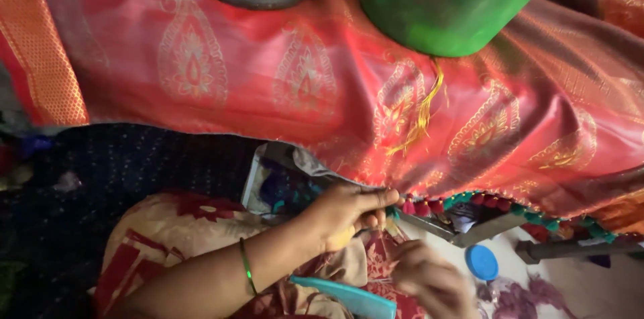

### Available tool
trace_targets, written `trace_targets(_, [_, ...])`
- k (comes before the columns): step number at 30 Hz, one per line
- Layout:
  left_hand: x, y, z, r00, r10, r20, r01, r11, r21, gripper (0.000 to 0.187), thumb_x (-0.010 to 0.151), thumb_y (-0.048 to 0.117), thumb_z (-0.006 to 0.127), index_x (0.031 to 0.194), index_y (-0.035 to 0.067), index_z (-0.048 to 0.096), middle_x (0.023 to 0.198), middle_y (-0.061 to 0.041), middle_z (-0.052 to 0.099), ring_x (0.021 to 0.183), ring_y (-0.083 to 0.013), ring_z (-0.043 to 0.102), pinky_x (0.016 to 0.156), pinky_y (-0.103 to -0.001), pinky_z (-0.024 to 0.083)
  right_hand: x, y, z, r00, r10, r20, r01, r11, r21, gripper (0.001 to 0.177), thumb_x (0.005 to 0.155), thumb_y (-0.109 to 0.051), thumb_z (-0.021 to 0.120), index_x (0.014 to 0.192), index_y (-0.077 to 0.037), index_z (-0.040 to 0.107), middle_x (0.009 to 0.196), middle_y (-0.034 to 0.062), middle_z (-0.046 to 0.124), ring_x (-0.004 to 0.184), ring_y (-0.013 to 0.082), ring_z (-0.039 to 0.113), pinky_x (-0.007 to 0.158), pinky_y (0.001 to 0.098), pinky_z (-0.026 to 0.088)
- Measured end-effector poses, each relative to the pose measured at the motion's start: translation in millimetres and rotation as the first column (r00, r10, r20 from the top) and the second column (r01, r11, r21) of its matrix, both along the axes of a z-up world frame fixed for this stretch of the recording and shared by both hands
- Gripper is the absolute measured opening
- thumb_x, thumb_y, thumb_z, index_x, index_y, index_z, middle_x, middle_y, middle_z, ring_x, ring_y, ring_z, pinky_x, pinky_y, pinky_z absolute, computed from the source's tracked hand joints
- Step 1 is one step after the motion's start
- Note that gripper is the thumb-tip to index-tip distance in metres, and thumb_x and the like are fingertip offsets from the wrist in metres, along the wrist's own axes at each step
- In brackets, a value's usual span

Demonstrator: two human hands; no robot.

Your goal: The recorder is tying and trimming decorative tassels along the edge of a piece of red fabric.

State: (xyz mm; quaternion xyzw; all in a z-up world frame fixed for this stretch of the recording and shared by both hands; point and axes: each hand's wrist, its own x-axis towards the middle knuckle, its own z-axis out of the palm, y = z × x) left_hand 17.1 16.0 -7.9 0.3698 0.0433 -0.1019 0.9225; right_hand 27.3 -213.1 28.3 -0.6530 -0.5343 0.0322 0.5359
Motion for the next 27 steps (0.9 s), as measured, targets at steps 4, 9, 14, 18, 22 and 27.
trace_targets(4, [13, 5, -22, 0.995, -0.059, -0.079, 0.039, 0.974, -0.225, 0.025, 0.096, 0.015, 0.074, 0.110, -0.005, 0.073, 0.089, -0.007, 0.071, 0.069, -0.0084, 0.062, 0.056, -0.020, 0.046, 8, -62, 2, 0.814, 0.362, -0.454, -0.132, 0.876, 0.464, 0.020, 0.096, -0.010, 0.071, 0.116, -0.011, 0.072, 0.124, 0.0154, 0.064, 0.136, 0.0379, 0.054, 0.103, 0.0691, 0.047])
trace_targets(9, [0, 9, 5, 0.997, -0.014, -0.082, -0.010, 0.957, -0.290, 0.018, 0.093, 0.013, 0.073, 0.107, 0.001, 0.072, 0.098, -0.007, 0.074, 0.067, -0.0072, 0.059, 0.053, -0.017, 0.044, 25, -106, 16, 0.785, 0.311, -0.536, 0.146, 0.748, 0.648, 0.019, 0.098, -0.015, 0.069, 0.117, -0.009, 0.071, 0.124, 0.0099, 0.069, 0.126, 0.0284, 0.061, 0.093, 0.0512, 0.048])
trace_targets(14, [-16, -6, 20, 0.994, 0.100, 0.045, -0.101, 0.995, 0.003, 0.021, 0.098, 0.017, 0.072, 0.105, -0.003, 0.074, 0.080, -0.005, 0.068, 0.060, -0.0086, 0.059, 0.049, -0.020, 0.044, -4, -55, 33, 0.837, -0.377, -0.396, 0.539, 0.692, 0.480, 0.014, 0.100, -0.011, 0.064, 0.113, -0.010, 0.069, 0.114, 0.0024, 0.072, 0.106, 0.0175, 0.068, 0.087, 0.0346, 0.054])
trace_targets(18, [-25, -16, 35, 0.980, 0.137, 0.148, -0.172, 0.951, 0.255, 0.023, 0.096, 0.019, 0.067, 0.105, -0.001, 0.073, 0.077, -0.007, 0.075, 0.062, -0.0107, 0.068, 0.047, -0.023, 0.046, -50, 27, 21, 0.604, -0.750, 0.270, 0.764, 0.641, 0.075, 0.018, 0.087, 0.010, 0.066, 0.099, -0.003, 0.069, 0.095, 0.0094, 0.073, 0.091, 0.0196, 0.071, 0.084, 0.0299, 0.055])
trace_targets(22, [-20, -19, 28, 0.987, 0.095, 0.133, -0.111, 0.986, 0.123, 0.026, 0.096, 0.022, 0.069, 0.104, -0.002, 0.075, 0.078, -0.007, 0.076, 0.065, -0.0090, 0.067, 0.054, -0.022, 0.050, -54, 49, 21, 0.657, -0.674, 0.337, 0.744, 0.652, -0.147, 0.015, 0.082, 0.004, 0.074, 0.095, -0.004, 0.076, 0.078, 0.0073, 0.072, 0.069, 0.0198, 0.070, 0.062, 0.0319, 0.054])
trace_targets(27, [-8, -8, 5, 0.996, 0.082, 0.043, -0.083, 0.997, 0.009, 0.025, 0.096, 0.022, 0.074, 0.103, -0.002, 0.076, 0.068, -0.002, 0.064, 0.058, -0.0064, 0.056, 0.052, -0.020, 0.040, -31, -65, -22, 0.874, -0.467, -0.137, 0.467, 0.883, -0.030, 0.011, 0.091, -0.002, 0.067, 0.096, -0.009, 0.074, 0.088, 0.0063, 0.074, 0.076, 0.0216, 0.071, 0.071, 0.0337, 0.057])
